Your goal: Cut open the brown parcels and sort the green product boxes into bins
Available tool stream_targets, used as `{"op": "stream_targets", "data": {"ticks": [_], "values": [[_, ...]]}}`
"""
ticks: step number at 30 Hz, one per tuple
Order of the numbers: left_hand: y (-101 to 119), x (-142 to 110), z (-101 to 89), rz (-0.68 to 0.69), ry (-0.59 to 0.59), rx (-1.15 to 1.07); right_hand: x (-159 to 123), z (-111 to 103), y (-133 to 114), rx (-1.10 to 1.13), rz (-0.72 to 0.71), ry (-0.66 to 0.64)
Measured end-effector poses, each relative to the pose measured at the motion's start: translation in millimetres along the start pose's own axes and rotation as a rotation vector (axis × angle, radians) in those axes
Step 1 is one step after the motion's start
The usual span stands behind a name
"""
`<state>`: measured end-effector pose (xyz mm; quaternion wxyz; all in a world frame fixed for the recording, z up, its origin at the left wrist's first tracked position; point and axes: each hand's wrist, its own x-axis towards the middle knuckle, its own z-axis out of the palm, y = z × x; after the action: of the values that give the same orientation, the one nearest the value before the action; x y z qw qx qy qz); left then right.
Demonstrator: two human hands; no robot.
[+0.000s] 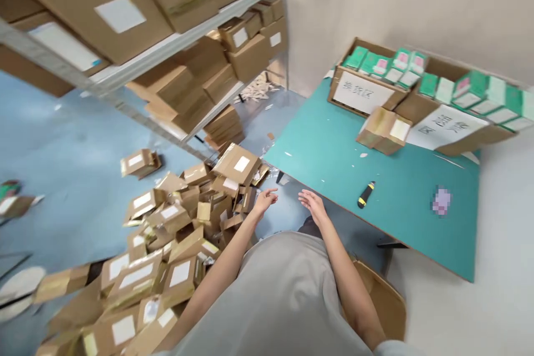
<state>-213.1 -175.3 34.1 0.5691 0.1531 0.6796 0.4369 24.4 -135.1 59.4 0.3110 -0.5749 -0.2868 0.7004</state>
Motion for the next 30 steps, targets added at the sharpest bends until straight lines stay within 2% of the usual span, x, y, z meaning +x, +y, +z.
{"op": "stream_targets", "data": {"ticks": [6, 11, 15, 18, 20, 23, 26, 30], "values": [[65, 40, 135.8, 0.103, -0.257, 0.172, 31, -80, -53, 0.217, -0.076, 0.187], [96, 66, 248.0, 0.142, -0.39, 0.262, 67, -151, -102, 0.299, -0.143, 0.302], [113, 84, 328.5, 0.172, -0.438, 0.296, 102, -203, -141, 0.22, -0.223, 0.396], [123, 94, 377.0, 0.203, -0.46, 0.31, 134, -236, -179, 0.01, -0.309, 0.531], [124, 97, 399.5, 0.223, -0.47, 0.321, 158, -254, -209, -0.198, -0.376, 0.626], [117, 96, 415.3, 0.219, -0.473, 0.336, 198, -273, -253, -0.475, -0.37, 0.715], [102, 93, 413.1, 0.193, -0.473, 0.344, 234, -283, -281, -0.618, -0.211, 0.711], [86, 92, 400.0, 0.159, -0.423, 0.373, 262, -288, -284, -0.691, -0.098, 0.734]]}}
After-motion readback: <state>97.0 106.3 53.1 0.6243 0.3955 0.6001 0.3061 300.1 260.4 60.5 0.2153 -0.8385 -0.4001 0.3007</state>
